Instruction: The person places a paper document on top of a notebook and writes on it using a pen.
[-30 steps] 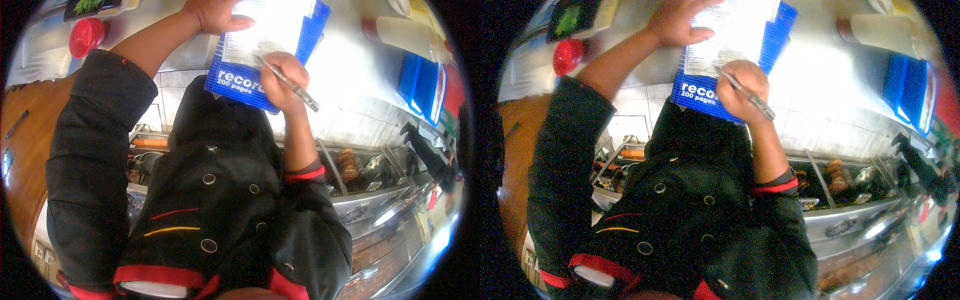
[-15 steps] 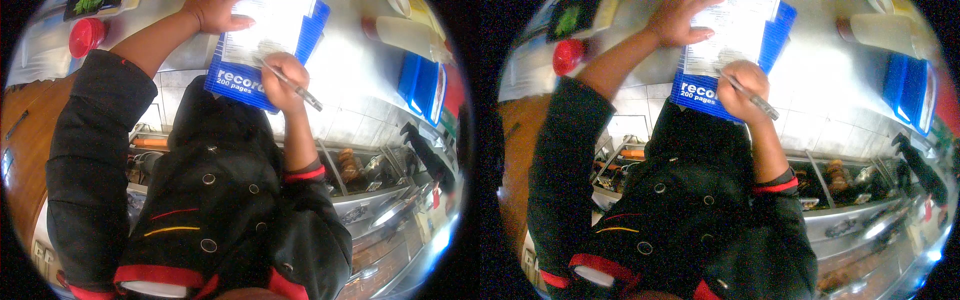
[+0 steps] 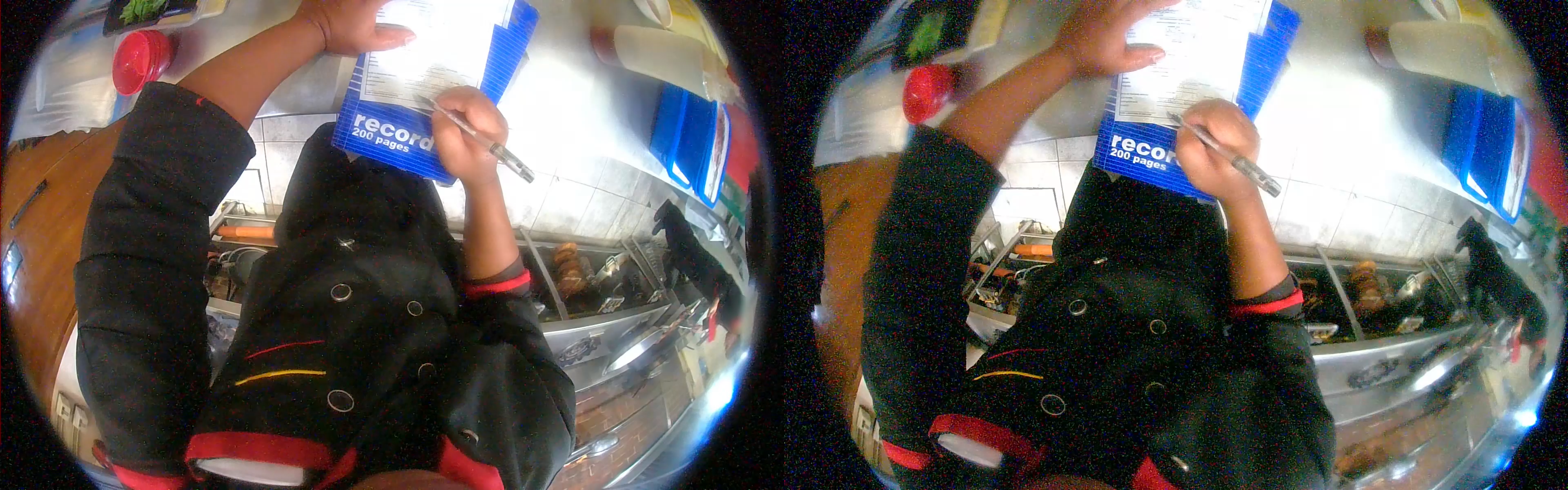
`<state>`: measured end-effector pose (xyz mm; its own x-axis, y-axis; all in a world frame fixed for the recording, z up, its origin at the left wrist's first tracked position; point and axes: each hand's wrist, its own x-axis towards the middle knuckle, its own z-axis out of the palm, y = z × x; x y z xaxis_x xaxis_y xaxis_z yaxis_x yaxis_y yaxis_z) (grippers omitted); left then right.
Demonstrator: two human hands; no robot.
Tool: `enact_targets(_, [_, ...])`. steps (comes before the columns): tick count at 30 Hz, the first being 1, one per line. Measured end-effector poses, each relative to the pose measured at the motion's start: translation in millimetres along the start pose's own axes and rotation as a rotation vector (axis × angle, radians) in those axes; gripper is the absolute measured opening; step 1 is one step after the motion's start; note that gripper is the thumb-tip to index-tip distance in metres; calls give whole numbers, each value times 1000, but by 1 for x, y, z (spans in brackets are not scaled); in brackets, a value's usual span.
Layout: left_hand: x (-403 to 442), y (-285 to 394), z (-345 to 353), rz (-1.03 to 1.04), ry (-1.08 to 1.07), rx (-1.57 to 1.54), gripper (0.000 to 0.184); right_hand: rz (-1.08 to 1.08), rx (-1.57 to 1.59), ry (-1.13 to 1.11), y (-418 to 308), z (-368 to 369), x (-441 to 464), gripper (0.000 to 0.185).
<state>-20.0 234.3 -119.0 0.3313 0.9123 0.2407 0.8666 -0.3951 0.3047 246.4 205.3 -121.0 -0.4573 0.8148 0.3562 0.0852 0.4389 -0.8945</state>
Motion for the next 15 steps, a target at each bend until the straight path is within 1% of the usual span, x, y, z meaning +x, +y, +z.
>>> enact_targets(3, [0,1,-1,-8,-13,7,80,37,22,3,-1,-1,-1,3])
enact_targets(7, [0,0,0,-29,-38,4,80,20,17,11,1,-1,-2,3])
enact_targets(15, [0,-1,2,-1,-8,-9,81,47,10,18,0,-1,-3,3])
